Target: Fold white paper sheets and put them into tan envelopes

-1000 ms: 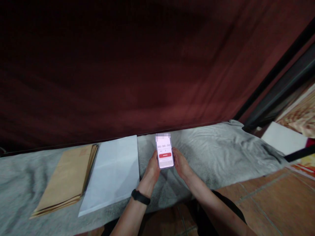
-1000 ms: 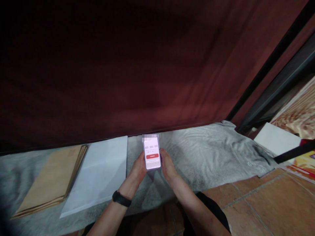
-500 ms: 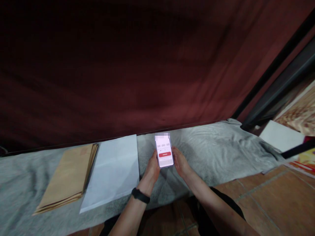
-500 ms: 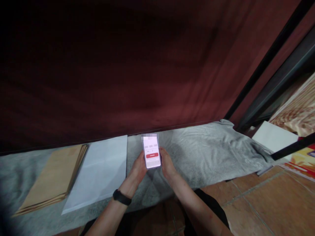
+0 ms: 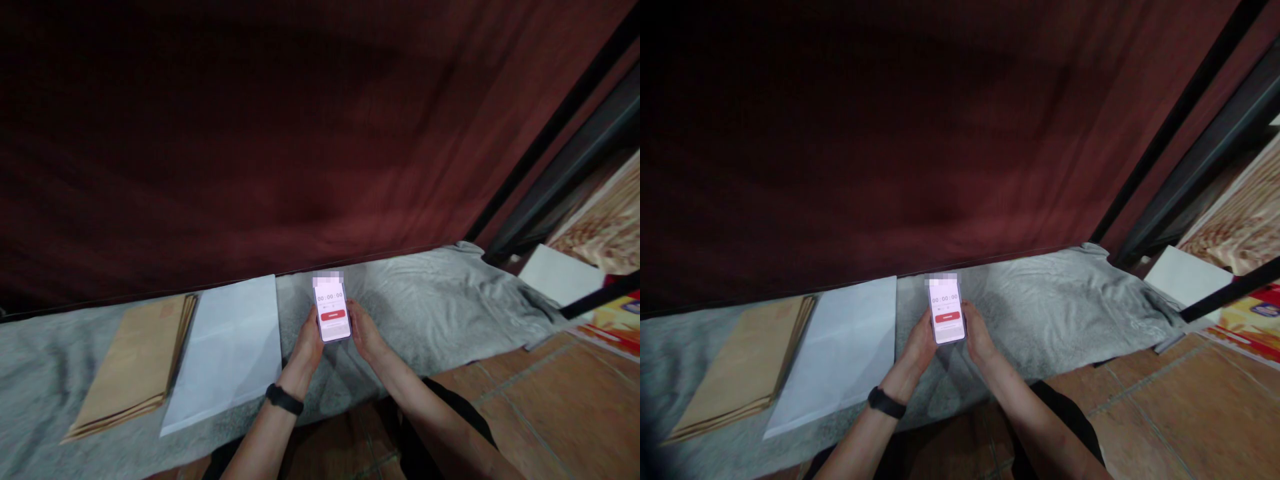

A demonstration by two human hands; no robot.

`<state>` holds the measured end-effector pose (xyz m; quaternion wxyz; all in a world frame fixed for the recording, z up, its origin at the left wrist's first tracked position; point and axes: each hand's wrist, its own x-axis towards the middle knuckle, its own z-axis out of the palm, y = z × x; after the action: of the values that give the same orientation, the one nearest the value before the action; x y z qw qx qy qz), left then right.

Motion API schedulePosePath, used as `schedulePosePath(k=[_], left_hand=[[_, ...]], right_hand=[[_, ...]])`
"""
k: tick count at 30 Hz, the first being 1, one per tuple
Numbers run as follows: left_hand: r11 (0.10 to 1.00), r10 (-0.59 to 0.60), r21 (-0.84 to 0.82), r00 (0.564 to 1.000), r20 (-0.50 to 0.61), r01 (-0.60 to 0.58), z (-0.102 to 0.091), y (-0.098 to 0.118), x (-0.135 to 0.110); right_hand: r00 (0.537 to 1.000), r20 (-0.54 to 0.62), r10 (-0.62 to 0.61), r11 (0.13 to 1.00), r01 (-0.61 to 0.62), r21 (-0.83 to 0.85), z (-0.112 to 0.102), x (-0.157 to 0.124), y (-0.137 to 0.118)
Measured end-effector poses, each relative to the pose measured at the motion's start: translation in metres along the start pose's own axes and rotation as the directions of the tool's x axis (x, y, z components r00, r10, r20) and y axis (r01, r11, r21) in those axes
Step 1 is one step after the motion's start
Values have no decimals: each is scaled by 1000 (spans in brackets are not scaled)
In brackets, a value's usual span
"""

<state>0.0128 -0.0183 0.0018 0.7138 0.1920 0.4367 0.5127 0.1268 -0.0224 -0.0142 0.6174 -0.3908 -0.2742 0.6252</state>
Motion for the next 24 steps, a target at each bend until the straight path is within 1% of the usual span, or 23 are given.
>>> schedulePosePath(k=[10, 16, 22, 24], left_hand=[[1000, 2, 11, 1000, 17, -2, -2, -4, 2], [1000, 9, 2, 1000, -14, -9, -3, -8, 7], [999, 39, 17, 999, 30, -39, -3, -7, 5], [999, 43, 20, 999, 26, -43, -3, -8, 5]], right_hand=[[1000, 6, -25, 1000, 25, 1, -3, -2, 3], [1000, -20, -2, 1000, 2, 5, -1, -2, 3], [1000, -20, -14, 1000, 14, 0, 2, -4, -3], [1000, -20, -11, 1000, 11, -1, 2, -4, -6]])
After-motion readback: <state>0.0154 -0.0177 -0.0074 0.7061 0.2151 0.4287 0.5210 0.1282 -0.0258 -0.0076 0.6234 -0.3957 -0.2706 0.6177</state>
